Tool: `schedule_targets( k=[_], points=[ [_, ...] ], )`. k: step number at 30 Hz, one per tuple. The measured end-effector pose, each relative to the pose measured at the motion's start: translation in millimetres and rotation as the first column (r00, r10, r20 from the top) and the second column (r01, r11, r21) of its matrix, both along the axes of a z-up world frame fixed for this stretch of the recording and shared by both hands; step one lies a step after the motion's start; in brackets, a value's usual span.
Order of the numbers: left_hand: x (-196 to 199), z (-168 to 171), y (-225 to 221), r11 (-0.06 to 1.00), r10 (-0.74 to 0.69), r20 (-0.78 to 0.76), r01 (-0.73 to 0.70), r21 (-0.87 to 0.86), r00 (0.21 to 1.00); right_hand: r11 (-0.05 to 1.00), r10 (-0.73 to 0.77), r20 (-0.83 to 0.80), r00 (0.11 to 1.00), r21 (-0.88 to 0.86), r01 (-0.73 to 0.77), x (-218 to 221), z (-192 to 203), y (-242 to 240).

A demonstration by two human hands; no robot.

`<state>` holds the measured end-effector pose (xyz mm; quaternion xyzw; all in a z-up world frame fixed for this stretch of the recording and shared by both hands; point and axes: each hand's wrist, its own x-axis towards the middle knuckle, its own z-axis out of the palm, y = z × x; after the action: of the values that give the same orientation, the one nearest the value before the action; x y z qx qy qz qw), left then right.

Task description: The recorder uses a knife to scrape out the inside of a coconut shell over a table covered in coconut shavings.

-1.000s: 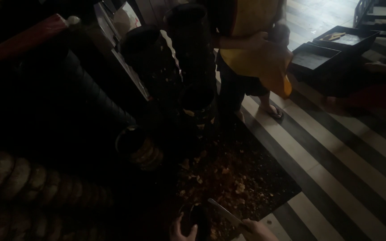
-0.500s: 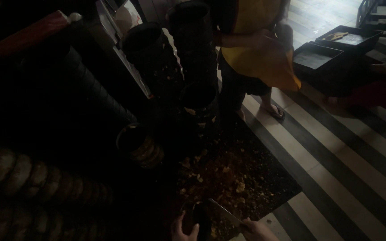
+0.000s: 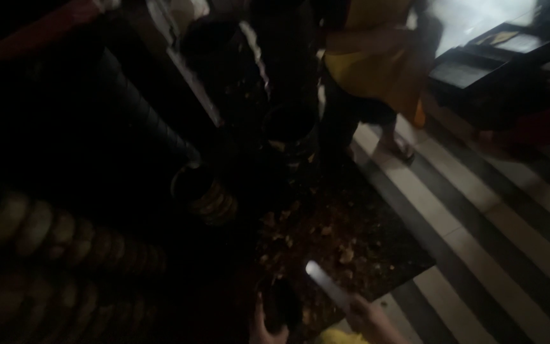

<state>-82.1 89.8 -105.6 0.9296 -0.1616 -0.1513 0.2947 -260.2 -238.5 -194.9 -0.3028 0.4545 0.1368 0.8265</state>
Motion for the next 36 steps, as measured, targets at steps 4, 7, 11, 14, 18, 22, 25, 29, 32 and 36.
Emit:
schedule_targets(
  k=[4,7,11,14,18,22,25,29,32,36],
  points=[
    [47,100,-47,0.974,0.134,-0.054,-0.122,0.189,0.989,0.75,0.287,0.13,0.949,-0.646,-0.139,-23,8,1],
    [72,176,-67,0.982,0.026,-0.1,-0.007,0.187,0.995,-0.113,0.592,0.063,0.804,-0.981,0.16,-31,0,-10],
    [108,82,-68,0.992,-0.101,0.279,0.077,0.095,0.955,-0.155,0.568,-0.022,0.823,-0.985,0.081,8,184,20],
    [96,87,-65,0.949,-0.308,0.37,0.255,0.187,0.876,0.281,0.51,-0.32,0.799,-0.816,-0.506,5,223,23],
    [96,153,-76,0.92,-0.155,-0.258,0.234,0.314,0.954,-0.053,0.621,-0.337,0.708,-0.919,-0.392,-6,181,18],
    [127,80,-71,0.908,-0.167,-0.158,0.214,0.359,0.973,-0.274,0.704,-0.466,0.535,-0.874,-0.4,3,142,25],
    [146,37,-73,0.936,-0.278,0.18,0.223,0.273,0.944,-0.262,0.684,-0.508,0.524,-0.841,-0.473,48,192,30],
    [150,106,-96,0.893,-0.379,-0.124,0.398,0.212,0.917,-0.353,0.664,-0.483,0.571,-0.876,-0.33,86,186,9],
    [108,131,-107,0.799,-0.311,-0.279,0.409,0.44,0.908,-0.364,0.668,-0.569,0.479,-0.812,-0.456,94,172,13],
    [117,65,-142,0.882,-0.116,-0.093,0.145,0.449,0.989,-0.396,0.671,-0.579,0.464,-0.808,-0.435,104,81,6]
  ],
)
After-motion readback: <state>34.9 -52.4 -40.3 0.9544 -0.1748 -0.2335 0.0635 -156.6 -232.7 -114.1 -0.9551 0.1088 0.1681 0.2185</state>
